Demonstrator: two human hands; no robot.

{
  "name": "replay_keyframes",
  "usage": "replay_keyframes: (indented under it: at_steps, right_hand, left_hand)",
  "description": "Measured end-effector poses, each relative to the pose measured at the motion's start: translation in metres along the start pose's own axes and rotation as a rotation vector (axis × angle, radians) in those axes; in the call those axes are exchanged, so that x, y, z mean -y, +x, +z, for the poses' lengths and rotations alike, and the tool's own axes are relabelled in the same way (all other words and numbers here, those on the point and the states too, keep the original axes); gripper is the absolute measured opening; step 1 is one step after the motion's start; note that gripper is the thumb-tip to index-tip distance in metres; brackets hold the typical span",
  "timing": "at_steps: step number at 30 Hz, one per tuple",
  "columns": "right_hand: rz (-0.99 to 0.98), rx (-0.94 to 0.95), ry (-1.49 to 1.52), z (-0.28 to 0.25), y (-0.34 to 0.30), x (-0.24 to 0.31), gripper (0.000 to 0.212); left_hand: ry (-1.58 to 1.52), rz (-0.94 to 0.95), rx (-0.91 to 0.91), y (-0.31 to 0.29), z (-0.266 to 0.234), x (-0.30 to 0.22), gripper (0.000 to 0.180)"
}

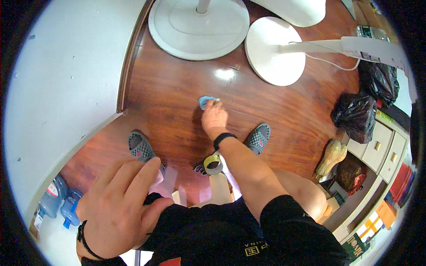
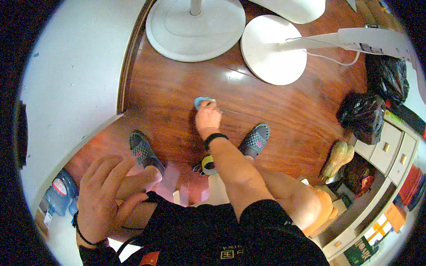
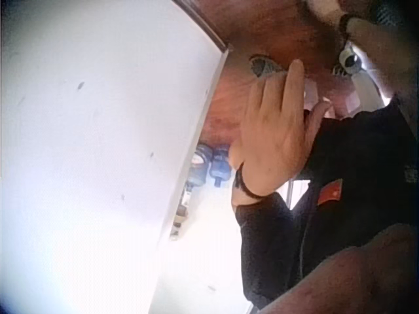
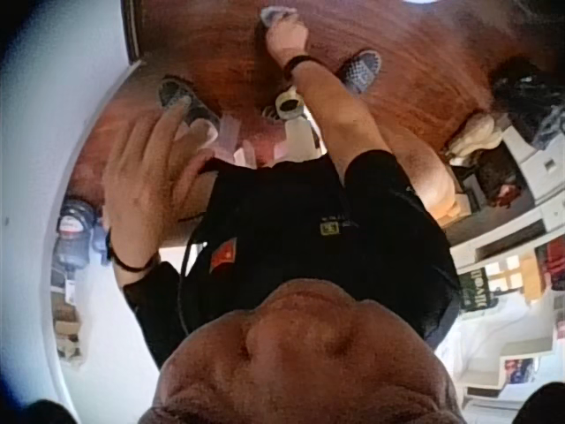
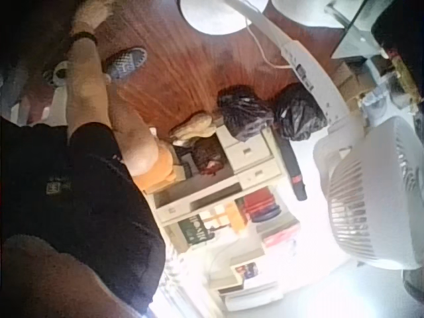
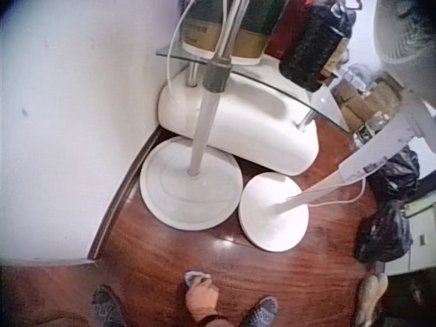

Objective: The person wipes the base of two fans with a cloth, adjusts the position of one fan, and then wipes the floor around them.

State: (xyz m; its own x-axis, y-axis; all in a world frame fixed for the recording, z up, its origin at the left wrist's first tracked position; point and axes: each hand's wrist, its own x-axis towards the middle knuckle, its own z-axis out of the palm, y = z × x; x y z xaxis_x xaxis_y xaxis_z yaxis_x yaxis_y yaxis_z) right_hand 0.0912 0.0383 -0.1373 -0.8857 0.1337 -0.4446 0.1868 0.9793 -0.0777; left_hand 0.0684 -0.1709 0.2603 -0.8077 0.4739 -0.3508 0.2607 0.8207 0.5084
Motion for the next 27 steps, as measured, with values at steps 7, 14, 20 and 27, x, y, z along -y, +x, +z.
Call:
replay_keyframes:
  at_steps: [7, 14, 20, 27]
  right_hand:
    - [-0.061, -0.025, 0.107, -0.090, 0.047, -0.010, 0.033]
    - [0.001, -0.180, -0.059, -0.078, 0.115, -0.099, 0.027]
    - [-0.136, 0.101, 0.000, -0.025, 0.023, 0.030, 0.045]
    - [-0.036, -0.056, 0.143, -0.054, 0.043, -0.023, 0.038]
  left_hand:
    - [-0.040, -0.073, 0.048, -0.010, 0.002, 0.012, 0.062]
    - [0.055, -0.042, 0.060, -0.017, -0.002, 0.020, 0.064]
    - [0.068, -0.036, -0.010, -0.022, -0.004, 0.013, 0.065]
    - [0.005, -0.031, 0.013, -0.017, -0.006, 0.015, 0.057]
